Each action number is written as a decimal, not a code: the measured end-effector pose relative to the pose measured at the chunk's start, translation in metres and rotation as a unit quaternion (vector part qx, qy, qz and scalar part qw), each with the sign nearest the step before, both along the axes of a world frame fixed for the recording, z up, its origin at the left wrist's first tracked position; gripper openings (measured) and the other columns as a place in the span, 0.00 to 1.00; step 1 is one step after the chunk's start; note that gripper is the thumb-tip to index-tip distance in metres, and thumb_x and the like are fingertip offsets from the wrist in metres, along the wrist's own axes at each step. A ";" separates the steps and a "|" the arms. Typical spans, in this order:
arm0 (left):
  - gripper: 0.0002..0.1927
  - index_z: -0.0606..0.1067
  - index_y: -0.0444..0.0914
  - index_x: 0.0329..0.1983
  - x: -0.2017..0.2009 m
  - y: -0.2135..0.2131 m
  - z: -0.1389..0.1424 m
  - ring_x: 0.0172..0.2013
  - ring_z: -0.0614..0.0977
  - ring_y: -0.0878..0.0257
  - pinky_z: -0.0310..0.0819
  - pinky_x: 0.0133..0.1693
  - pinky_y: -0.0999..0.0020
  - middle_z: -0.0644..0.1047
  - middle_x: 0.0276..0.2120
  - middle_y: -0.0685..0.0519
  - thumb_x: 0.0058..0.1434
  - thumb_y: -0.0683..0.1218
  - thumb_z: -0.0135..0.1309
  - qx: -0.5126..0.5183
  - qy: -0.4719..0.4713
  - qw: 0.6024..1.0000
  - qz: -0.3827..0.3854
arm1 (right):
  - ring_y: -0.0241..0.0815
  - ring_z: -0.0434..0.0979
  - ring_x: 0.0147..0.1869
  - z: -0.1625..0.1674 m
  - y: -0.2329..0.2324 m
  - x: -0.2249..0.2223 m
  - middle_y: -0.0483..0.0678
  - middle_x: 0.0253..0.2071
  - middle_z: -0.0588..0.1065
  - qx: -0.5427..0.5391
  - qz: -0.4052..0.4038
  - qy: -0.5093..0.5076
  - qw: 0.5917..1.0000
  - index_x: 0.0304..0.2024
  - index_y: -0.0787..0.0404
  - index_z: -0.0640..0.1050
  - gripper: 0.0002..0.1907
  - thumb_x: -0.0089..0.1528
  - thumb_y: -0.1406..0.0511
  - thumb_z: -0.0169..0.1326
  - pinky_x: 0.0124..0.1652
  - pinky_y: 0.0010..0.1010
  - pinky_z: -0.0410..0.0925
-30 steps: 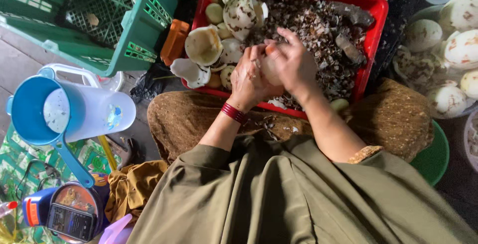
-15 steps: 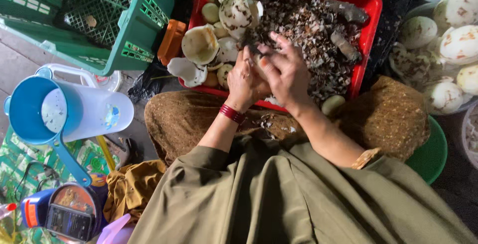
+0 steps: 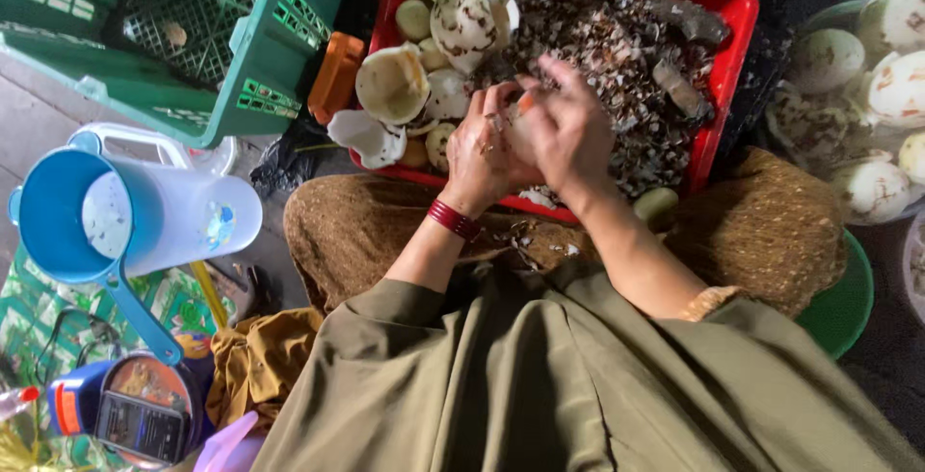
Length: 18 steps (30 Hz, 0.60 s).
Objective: The person sits on the floor and scrapes the brown outer skin and remaining husk off coconut shell halves with a small knife, letting the scrapings fall into a red tray. Cleaned shells are placed into a green plastic crate, and a finished shell is briefly rinsed in a bowl of water.
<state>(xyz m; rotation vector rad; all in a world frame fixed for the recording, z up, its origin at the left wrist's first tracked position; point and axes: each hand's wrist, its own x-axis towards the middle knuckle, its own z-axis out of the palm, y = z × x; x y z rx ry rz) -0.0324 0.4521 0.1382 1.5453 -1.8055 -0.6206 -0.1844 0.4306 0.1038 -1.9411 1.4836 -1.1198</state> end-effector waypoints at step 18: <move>0.53 0.64 0.43 0.67 -0.022 0.005 0.013 0.56 0.77 0.44 0.78 0.49 0.56 0.70 0.59 0.44 0.33 0.42 0.72 -0.053 -0.147 0.987 0.025 | 0.40 0.83 0.49 -0.078 -0.069 -0.039 0.50 0.48 0.83 0.250 0.155 -0.215 0.931 0.48 0.57 0.83 0.24 0.69 0.48 0.47 0.51 0.31 0.76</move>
